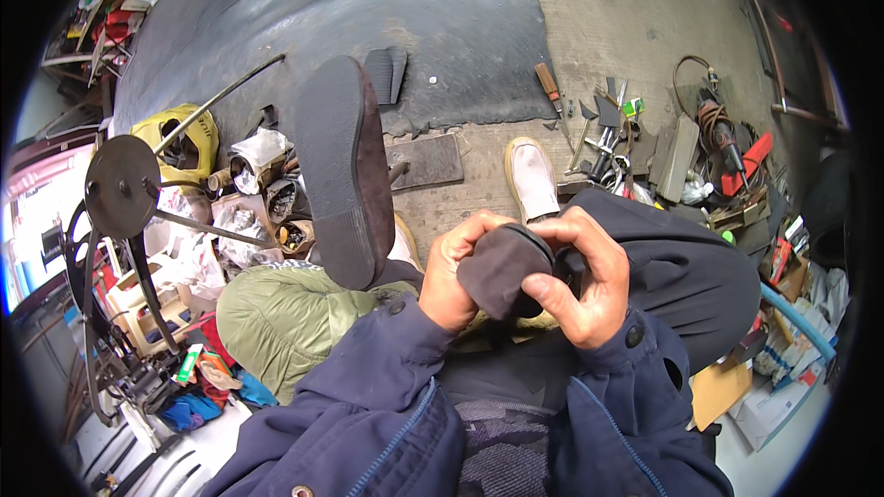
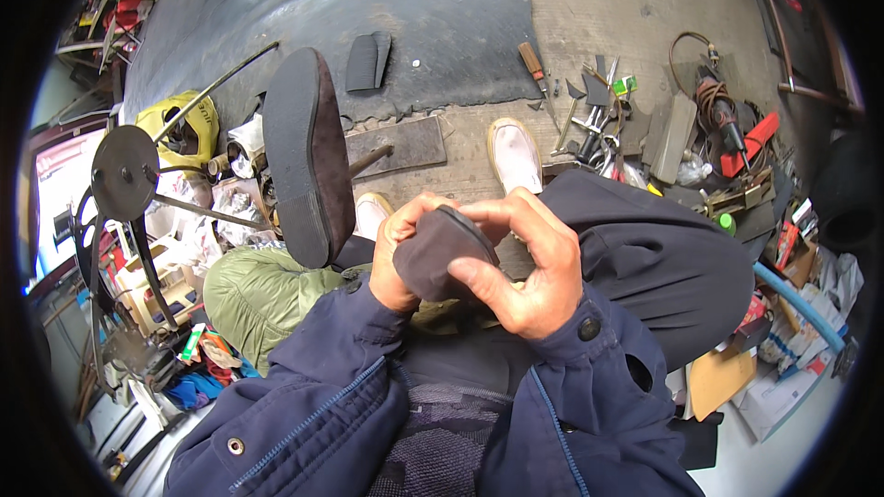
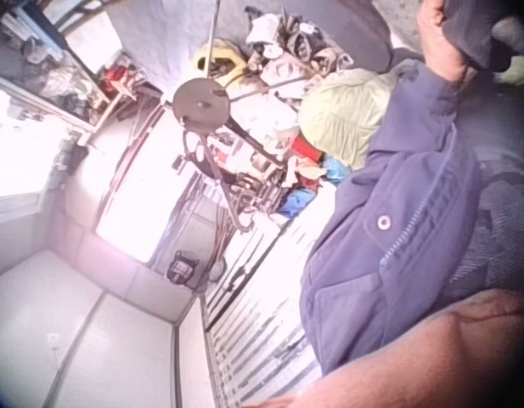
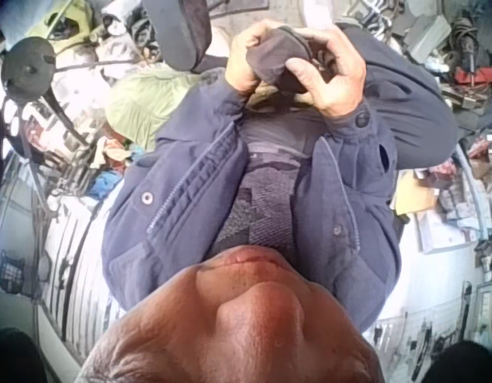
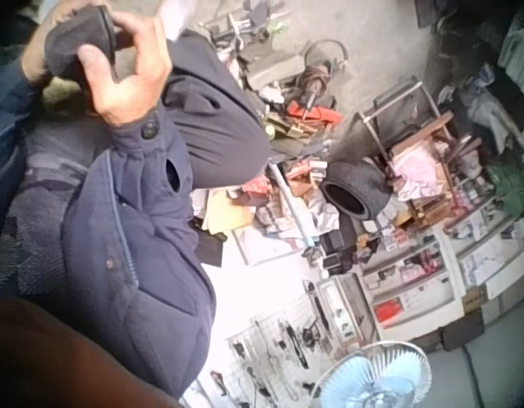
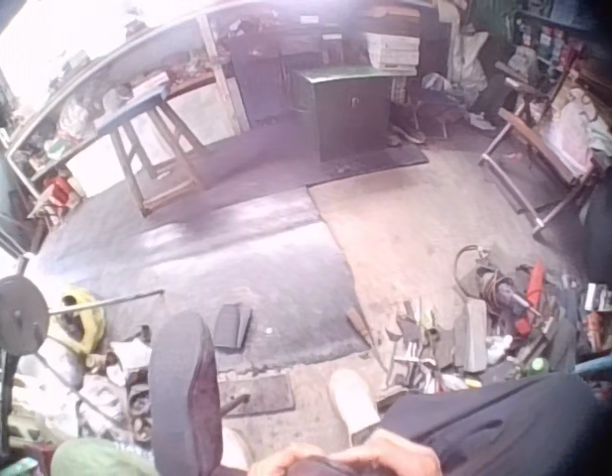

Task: The person retrieves a brown shoe from a yellow bag, removes the sole, and uses shears to trim the sole's edge. The person then picks up an angle grinder and holds it while inspecting the shoe and sole.

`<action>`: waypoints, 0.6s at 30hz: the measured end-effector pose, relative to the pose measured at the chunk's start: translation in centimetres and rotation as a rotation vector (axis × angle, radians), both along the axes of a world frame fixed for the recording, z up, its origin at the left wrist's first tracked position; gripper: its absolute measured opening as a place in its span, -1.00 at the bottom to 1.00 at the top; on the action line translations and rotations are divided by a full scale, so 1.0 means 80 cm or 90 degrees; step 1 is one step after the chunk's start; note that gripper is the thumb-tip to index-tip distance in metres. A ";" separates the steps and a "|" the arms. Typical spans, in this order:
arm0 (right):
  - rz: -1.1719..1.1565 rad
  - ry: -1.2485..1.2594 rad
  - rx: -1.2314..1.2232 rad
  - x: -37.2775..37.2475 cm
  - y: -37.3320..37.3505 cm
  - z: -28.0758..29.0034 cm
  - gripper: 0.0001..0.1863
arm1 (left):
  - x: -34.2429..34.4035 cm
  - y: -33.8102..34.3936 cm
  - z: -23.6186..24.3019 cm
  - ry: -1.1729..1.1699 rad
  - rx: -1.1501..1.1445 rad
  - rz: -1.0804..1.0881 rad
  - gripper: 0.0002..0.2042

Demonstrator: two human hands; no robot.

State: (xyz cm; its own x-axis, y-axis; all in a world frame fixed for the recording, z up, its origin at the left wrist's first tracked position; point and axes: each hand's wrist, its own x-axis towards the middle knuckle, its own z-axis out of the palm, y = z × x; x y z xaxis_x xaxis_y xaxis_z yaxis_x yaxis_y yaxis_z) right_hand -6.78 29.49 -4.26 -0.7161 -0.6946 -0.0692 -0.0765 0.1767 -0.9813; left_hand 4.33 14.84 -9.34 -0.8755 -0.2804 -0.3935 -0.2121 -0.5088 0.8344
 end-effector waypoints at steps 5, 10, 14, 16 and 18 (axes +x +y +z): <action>0.021 0.033 -0.110 0.006 0.004 0.003 -0.55 | -0.002 -0.006 0.023 0.123 -0.132 -0.013 -0.64; 0.043 0.005 -0.129 0.008 0.002 0.006 -0.49 | -0.001 -0.014 0.034 0.168 -0.299 0.008 -0.64; 0.057 0.023 -0.079 0.008 0.002 0.009 -0.49 | 0.001 -0.019 0.033 0.162 -0.326 -0.027 -0.61; 0.060 0.040 -0.060 0.008 0.002 0.008 -0.51 | 0.002 -0.018 0.031 0.159 -0.336 -0.036 -0.60; 0.058 0.048 -0.063 0.008 0.002 0.004 -0.53 | 0.002 -0.017 0.028 0.167 -0.356 -0.025 -0.59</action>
